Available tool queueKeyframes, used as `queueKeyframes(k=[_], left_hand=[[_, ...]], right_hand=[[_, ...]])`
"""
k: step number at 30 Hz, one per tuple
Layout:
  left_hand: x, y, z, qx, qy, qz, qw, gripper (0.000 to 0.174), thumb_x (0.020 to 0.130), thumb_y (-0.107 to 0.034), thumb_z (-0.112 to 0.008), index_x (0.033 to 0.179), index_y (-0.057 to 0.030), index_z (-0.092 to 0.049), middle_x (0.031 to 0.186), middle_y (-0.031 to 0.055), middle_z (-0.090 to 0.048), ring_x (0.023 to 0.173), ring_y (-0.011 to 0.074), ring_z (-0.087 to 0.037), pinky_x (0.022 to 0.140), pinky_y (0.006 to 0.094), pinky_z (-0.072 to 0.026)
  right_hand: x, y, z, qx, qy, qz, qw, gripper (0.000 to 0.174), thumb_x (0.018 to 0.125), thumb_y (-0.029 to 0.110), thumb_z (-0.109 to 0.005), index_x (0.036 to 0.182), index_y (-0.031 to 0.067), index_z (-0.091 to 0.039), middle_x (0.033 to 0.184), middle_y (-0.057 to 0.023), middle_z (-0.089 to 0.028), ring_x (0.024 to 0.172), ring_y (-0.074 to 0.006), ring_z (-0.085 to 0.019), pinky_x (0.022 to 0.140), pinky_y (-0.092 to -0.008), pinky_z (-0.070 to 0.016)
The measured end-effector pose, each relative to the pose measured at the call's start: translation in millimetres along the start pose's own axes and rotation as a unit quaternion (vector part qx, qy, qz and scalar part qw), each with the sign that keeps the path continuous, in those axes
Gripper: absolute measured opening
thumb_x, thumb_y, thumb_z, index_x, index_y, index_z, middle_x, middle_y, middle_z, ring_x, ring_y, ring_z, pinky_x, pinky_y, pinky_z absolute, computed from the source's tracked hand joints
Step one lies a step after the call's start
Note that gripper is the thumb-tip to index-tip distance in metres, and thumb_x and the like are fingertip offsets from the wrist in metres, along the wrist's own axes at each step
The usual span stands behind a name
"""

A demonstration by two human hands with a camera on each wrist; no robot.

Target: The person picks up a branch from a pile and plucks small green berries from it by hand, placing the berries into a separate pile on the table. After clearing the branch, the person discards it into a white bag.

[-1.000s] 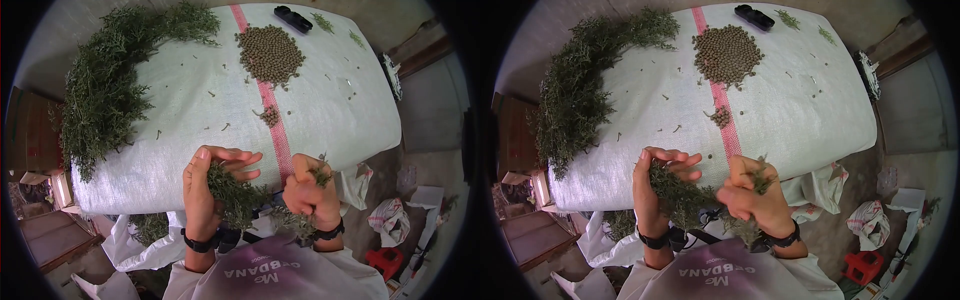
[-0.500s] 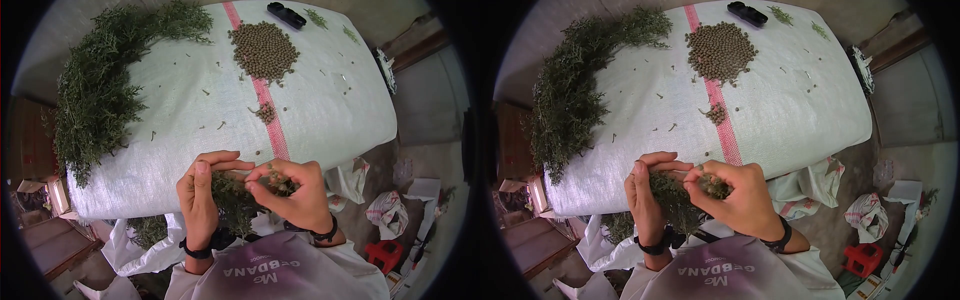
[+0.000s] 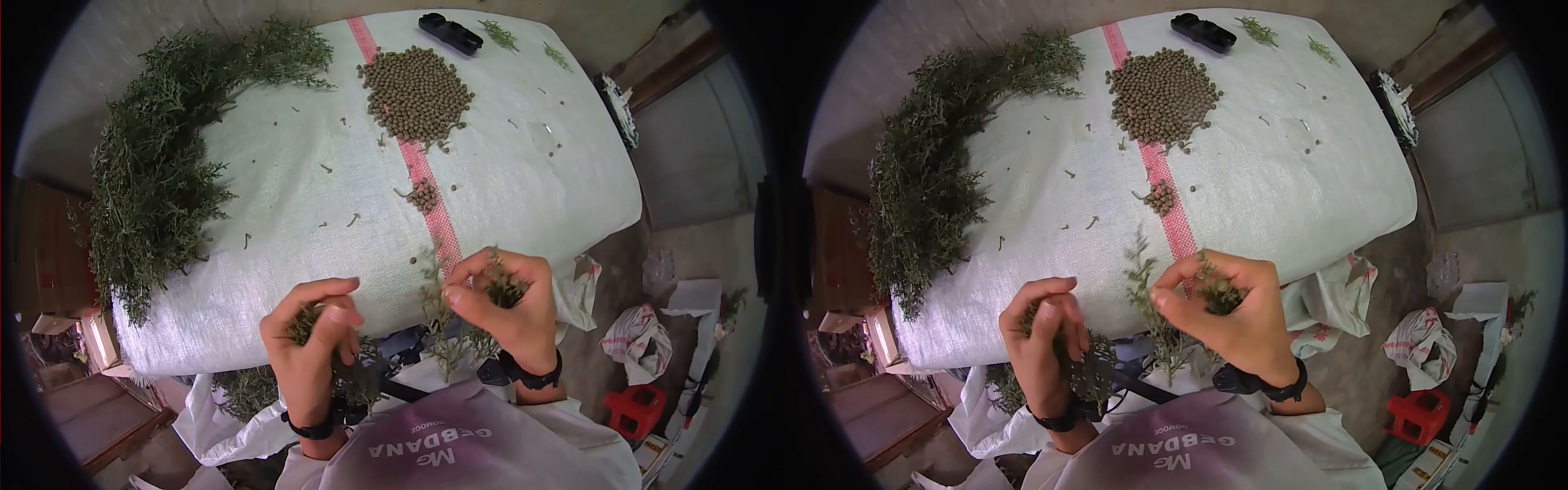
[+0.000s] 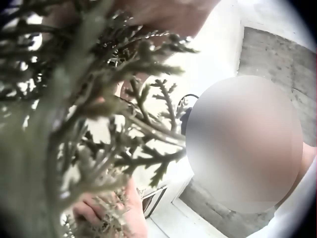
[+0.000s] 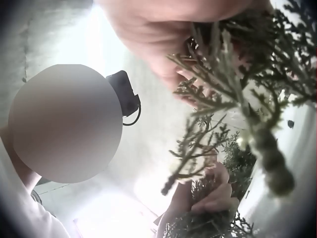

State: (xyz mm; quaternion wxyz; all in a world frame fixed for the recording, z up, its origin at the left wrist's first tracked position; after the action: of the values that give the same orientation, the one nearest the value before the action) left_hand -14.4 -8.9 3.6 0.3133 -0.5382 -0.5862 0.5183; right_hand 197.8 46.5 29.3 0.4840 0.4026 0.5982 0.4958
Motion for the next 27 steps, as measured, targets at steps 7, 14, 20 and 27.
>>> queueKeyframes(k=[7, 14, 20, 27], left_hand=[[2.2, -2.4, -24.3, 0.034, 0.026, -0.027, 0.999, 0.022, 0.085, 0.001, -0.073, 0.107, 0.0009, -0.072, 0.097, 0.0090, -0.069, 0.055, 0.0035, -0.050, 0.048, 0.0201, -0.0395], [0.2, 6.6, -16.3, 0.086, 0.011, -0.044, 0.995, 0.016, 0.085, 0.002, -0.072, 0.101, 0.0027, -0.072, 0.096, 0.0100, -0.070, 0.055, 0.0035, -0.051, 0.049, 0.0194, -0.0397], [-7.5, 1.1, -20.1, 0.170, -0.034, -0.070, 0.982, 0.012, 0.087, 0.001, -0.072, 0.099, 0.0014, -0.072, 0.087, 0.0076, -0.075, 0.057, 0.0024, -0.053, 0.050, 0.0183, -0.0404], [-11.9, 0.2, -18.4, 0.128, -0.066, -0.003, 0.990, 0.011, 0.094, -0.004, -0.067, 0.101, 0.0030, -0.070, 0.085, 0.0089, -0.076, 0.055, 0.0028, -0.052, 0.049, 0.0188, -0.0411]], right_hand=[[-5.1, 0.8, -20.2, -0.058, 0.059, -0.032, 0.996, 0.008, 0.078, 0.001, -0.079, 0.083, -0.0007, -0.073, 0.071, 0.0010, -0.067, 0.057, -0.0001, -0.051, 0.051, -0.0181, -0.0357], [-5.8, -6.3, -24.0, -0.083, 0.085, -0.020, 0.993, 0.010, 0.077, 0.002, -0.080, 0.084, 0.0004, -0.073, 0.068, 0.0023, -0.066, 0.056, 0.0005, -0.050, 0.050, -0.0184, -0.0359], [-10.0, -0.4, -24.8, -0.157, 0.092, 0.041, 0.982, 0.013, 0.076, 0.002, -0.082, 0.086, 0.0006, -0.073, 0.067, 0.0012, -0.066, 0.055, 0.0003, -0.051, 0.050, -0.0190, -0.0368], [13.6, -6.1, -9.6, -0.429, -0.030, 0.136, 0.893, 0.015, 0.079, 0.005, -0.079, 0.093, 0.0042, -0.074, 0.069, -0.0052, -0.066, 0.055, -0.0115, -0.062, 0.051, -0.0259, -0.0426]])
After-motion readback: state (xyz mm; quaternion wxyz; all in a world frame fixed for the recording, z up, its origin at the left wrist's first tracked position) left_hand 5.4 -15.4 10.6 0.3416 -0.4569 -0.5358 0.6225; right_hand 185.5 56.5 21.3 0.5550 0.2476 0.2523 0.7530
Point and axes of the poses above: each hand's wrist, its own x-axis towards the middle knuckle, its own z-axis out of the back of the hand, y = z × x, the point moved 2 cm from there along x, towards the middle knuckle
